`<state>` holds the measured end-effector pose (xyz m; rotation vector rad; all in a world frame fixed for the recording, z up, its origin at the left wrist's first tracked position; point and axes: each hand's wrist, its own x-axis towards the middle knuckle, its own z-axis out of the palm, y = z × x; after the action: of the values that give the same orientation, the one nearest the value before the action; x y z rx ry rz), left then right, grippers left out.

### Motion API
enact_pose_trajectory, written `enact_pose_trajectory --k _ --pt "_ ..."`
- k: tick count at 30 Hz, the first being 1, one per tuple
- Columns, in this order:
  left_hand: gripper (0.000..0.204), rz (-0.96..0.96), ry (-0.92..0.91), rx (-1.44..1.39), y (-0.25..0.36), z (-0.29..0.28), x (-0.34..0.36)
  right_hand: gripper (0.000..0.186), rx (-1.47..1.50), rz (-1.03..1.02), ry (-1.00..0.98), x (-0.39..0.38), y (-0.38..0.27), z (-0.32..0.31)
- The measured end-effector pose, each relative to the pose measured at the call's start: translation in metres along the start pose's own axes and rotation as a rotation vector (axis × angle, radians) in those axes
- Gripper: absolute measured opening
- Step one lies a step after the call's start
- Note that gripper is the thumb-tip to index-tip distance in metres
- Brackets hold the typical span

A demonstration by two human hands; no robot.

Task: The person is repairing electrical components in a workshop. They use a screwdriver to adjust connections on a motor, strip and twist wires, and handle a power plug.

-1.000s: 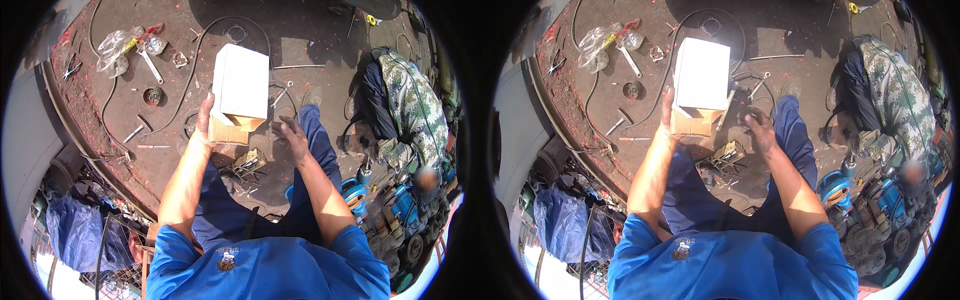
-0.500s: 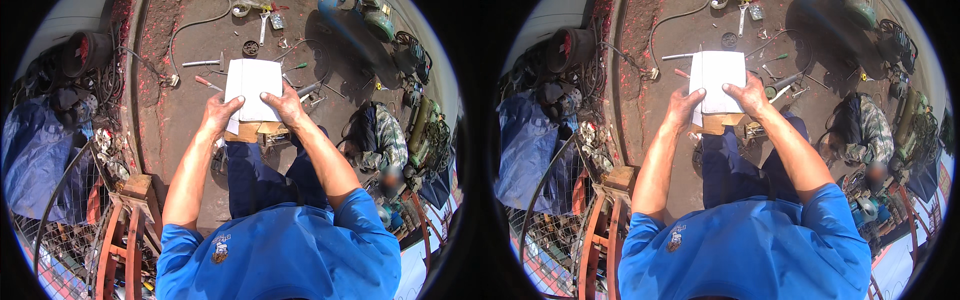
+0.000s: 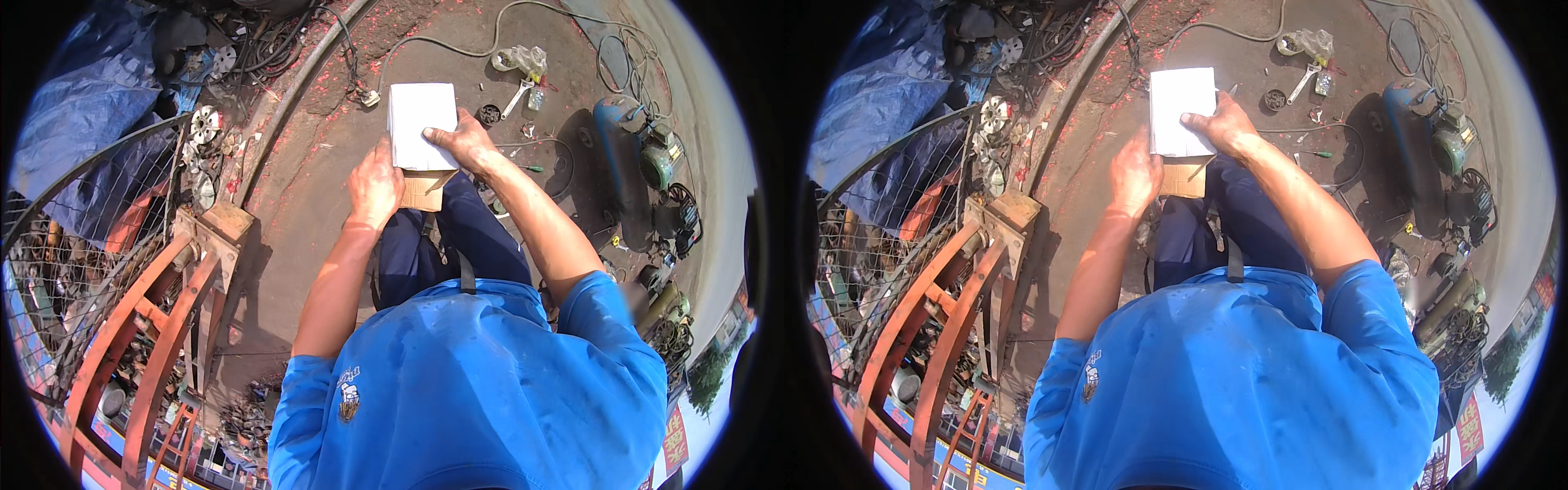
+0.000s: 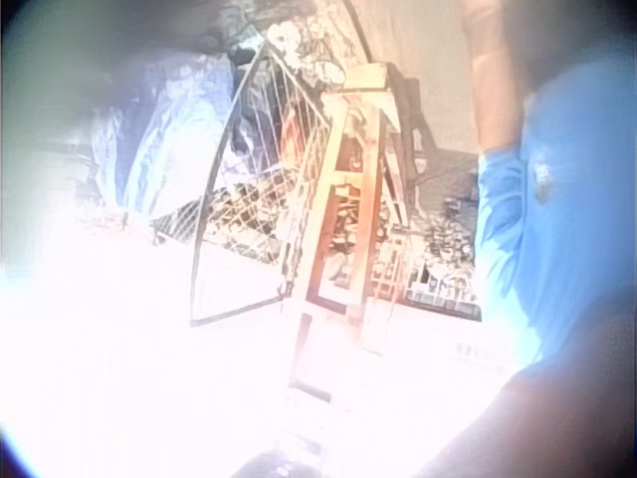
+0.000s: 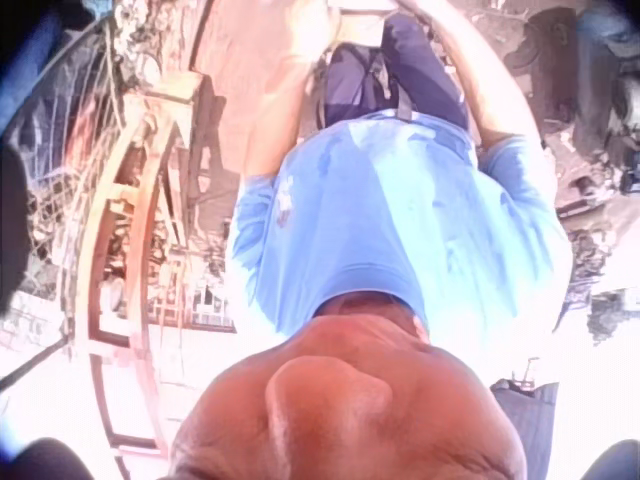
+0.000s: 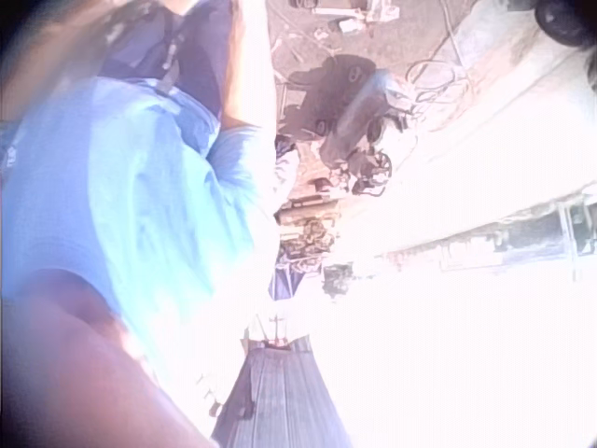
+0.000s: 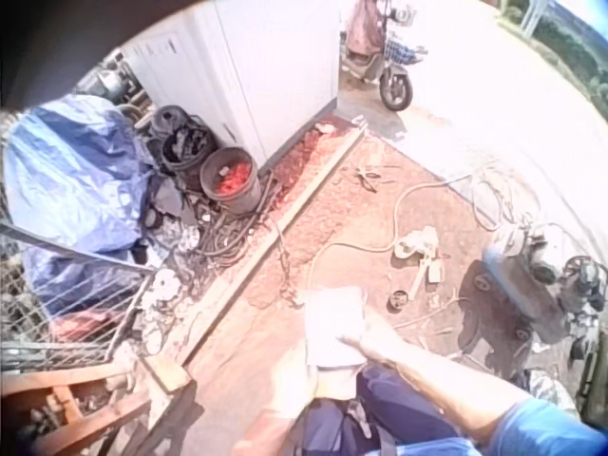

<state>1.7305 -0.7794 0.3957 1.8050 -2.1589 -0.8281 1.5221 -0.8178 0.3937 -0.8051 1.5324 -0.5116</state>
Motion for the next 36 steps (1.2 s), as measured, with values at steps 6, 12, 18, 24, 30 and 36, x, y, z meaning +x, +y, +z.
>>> enact_pose_trajectory --k 6,12,18,24,30,36 --pt "0.032 -0.309 0.167 0.058 -0.019 -0.035 -0.021 0.097 -0.839 -0.394 0.104 -0.045 -0.061 0.057" --pt "0.024 -0.291 0.052 0.019 -0.009 -0.073 -0.022 0.050 -1.351 -0.727 -0.024 -0.061 -0.076 0.110" --pt "0.028 -0.242 -0.035 0.064 -0.048 -0.100 -0.037 0.035 -1.268 -0.821 0.108 -0.056 -0.075 0.158" --pt "0.031 -0.171 0.020 -0.067 -0.124 -0.128 -0.046 0.028 -1.068 -0.645 0.207 -0.059 -0.105 0.169" --pt "0.034 -0.433 -0.254 -0.582 -0.124 -0.149 -0.003 0.039 -1.083 -0.882 0.388 -0.094 -0.097 0.177" --pt "0.036 -0.635 -0.383 -1.678 -0.108 -0.172 0.008 0.043 -0.183 -0.627 0.764 -0.116 -0.069 0.127"
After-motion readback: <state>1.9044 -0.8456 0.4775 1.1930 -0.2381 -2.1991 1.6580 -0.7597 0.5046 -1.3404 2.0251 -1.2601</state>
